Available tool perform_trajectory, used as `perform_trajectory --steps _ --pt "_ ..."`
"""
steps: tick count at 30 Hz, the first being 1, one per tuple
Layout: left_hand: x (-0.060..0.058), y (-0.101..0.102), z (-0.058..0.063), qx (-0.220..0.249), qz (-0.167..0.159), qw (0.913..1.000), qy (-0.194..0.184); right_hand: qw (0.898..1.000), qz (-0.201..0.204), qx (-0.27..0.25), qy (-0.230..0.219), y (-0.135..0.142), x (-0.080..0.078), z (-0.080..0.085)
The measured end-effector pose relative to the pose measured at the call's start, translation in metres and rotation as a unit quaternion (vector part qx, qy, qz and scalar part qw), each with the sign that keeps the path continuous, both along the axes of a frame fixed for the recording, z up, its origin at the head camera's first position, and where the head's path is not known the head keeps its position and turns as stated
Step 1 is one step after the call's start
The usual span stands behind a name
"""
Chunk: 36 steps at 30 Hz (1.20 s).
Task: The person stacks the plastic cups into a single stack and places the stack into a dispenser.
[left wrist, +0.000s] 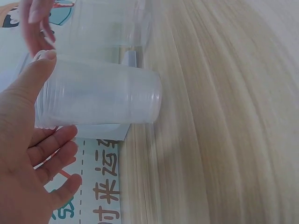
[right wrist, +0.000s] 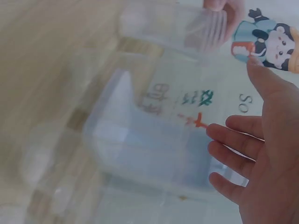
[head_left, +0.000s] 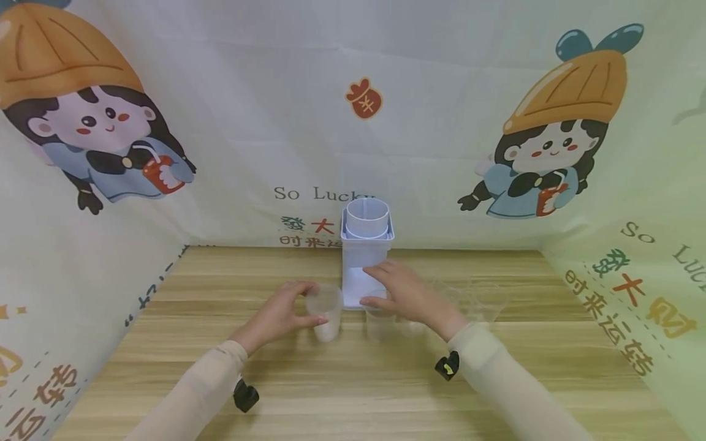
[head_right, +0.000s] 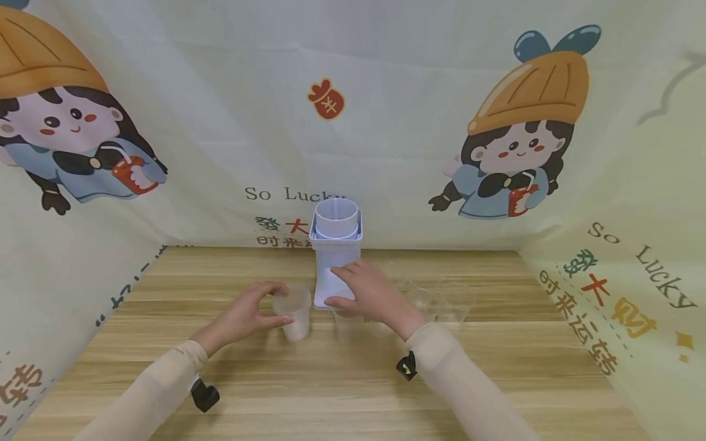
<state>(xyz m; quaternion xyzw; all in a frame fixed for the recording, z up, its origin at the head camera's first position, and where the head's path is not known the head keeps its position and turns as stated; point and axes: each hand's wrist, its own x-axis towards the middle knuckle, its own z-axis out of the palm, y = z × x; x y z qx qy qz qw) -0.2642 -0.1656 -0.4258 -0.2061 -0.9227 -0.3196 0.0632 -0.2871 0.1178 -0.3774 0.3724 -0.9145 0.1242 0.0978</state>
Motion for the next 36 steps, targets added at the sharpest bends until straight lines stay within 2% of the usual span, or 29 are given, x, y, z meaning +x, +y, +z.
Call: perform_trajectory --steps 6,17,36 --pt "0.000 -0.001 -0.001 -0.003 0.000 0.9999 0.010 0.999 -0.025 0.013 -0.022 0.016 0.008 -0.011" --pt "-0.003 -0.002 -0.005 -0.011 0.009 0.9999 0.007 0.999 -0.033 0.015 0.012 0.029 0.011 -0.023" --pt "-0.002 -0.001 -0.005 -0.011 0.006 0.9997 0.020 0.999 -0.028 0.015 0.022 0.032 0.010 -0.027"
